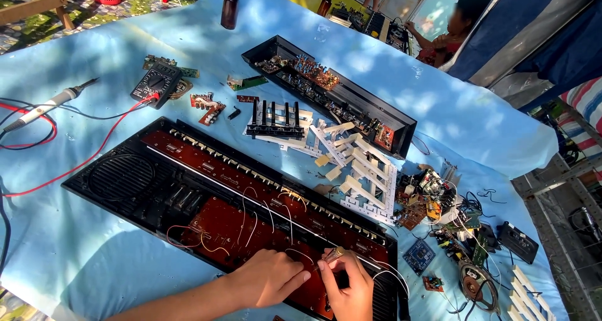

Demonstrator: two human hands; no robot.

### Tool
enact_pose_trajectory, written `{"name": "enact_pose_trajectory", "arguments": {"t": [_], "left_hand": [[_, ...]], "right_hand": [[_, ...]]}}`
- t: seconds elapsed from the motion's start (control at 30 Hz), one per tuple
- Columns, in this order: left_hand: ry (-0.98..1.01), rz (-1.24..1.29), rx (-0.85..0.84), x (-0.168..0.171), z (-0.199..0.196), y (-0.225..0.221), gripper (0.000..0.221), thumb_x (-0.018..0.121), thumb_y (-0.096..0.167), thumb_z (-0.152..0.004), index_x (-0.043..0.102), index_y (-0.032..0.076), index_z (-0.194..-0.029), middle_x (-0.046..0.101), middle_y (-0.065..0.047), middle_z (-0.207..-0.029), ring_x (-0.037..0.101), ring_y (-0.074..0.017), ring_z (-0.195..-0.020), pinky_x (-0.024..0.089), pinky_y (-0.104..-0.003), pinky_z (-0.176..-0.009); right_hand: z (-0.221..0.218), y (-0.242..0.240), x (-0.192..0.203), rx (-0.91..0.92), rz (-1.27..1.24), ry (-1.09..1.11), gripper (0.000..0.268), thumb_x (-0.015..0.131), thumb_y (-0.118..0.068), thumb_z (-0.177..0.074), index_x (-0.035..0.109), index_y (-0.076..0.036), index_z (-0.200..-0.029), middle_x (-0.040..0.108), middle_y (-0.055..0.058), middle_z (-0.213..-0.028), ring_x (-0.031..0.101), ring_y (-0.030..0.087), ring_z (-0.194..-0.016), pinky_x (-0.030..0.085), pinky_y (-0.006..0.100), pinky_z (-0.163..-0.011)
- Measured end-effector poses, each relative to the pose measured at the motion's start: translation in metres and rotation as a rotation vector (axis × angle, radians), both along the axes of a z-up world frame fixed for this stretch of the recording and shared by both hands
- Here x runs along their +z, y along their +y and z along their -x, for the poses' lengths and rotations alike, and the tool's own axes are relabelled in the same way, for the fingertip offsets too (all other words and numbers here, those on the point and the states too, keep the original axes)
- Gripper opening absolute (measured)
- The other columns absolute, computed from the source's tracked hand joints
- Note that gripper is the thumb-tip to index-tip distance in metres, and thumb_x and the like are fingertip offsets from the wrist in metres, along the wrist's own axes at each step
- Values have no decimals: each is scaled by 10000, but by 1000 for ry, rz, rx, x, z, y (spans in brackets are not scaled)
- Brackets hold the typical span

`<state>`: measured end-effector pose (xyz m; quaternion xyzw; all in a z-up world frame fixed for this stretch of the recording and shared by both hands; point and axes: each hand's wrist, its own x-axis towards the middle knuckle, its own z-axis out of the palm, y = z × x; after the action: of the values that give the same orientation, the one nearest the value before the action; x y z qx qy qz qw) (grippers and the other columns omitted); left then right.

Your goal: Repairing the internal circuitry of an electronic keyboard by probing connections and adjusting wires.

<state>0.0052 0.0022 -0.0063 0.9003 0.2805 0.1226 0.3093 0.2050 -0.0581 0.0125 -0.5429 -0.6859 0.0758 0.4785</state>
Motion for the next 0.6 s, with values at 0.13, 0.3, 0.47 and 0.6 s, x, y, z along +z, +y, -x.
{"name": "enact_pose_trajectory", "arguments": {"t": [0.13, 0.3, 0.47, 0.6], "left_hand": [[29, -25, 1, 3, 1, 0, 551, 341, 415, -1155, 633, 88, -822, 630, -91, -691, 570, -359, -557, 415, -519, -512], [30, -37, -11, 8, 3, 0, 528, 356, 407, -1144, 607, 100, -795, 616, -76, -649, 541, -347, -515, 391, -506, -511], [-310, -239, -70, 25, 11, 4, 521, 423, 355, -1126, 484, 110, -670, 432, -46, -517, 391, -260, -416, 303, -403, -448], [-921, -419, -4, 66, 11, 0, 304, 516, 227, -1054, 531, 78, -790, 432, -11, -630, 397, -166, -536, 317, -292, -505]], "right_hand": [[1, -1, 8, 22, -8, -19, 136, 719, -161, -922, 649, -95, -826, 756, 41, -877, 781, 188, -946, 579, 303, -813], [1, -2, 9, 66, 22, 18, 143, 695, -155, -952, 628, -78, -852, 715, 64, -907, 764, 211, -983, 574, 324, -840], [-1, -3, 12, 57, 17, 14, 162, 684, -153, -965, 608, -86, -839, 686, 54, -878, 743, 191, -948, 538, 303, -791], [-3, -2, 14, 59, -23, -26, 180, 667, -167, -982, 603, -88, -832, 603, 20, -806, 535, 149, -706, 453, 278, -681]]}}
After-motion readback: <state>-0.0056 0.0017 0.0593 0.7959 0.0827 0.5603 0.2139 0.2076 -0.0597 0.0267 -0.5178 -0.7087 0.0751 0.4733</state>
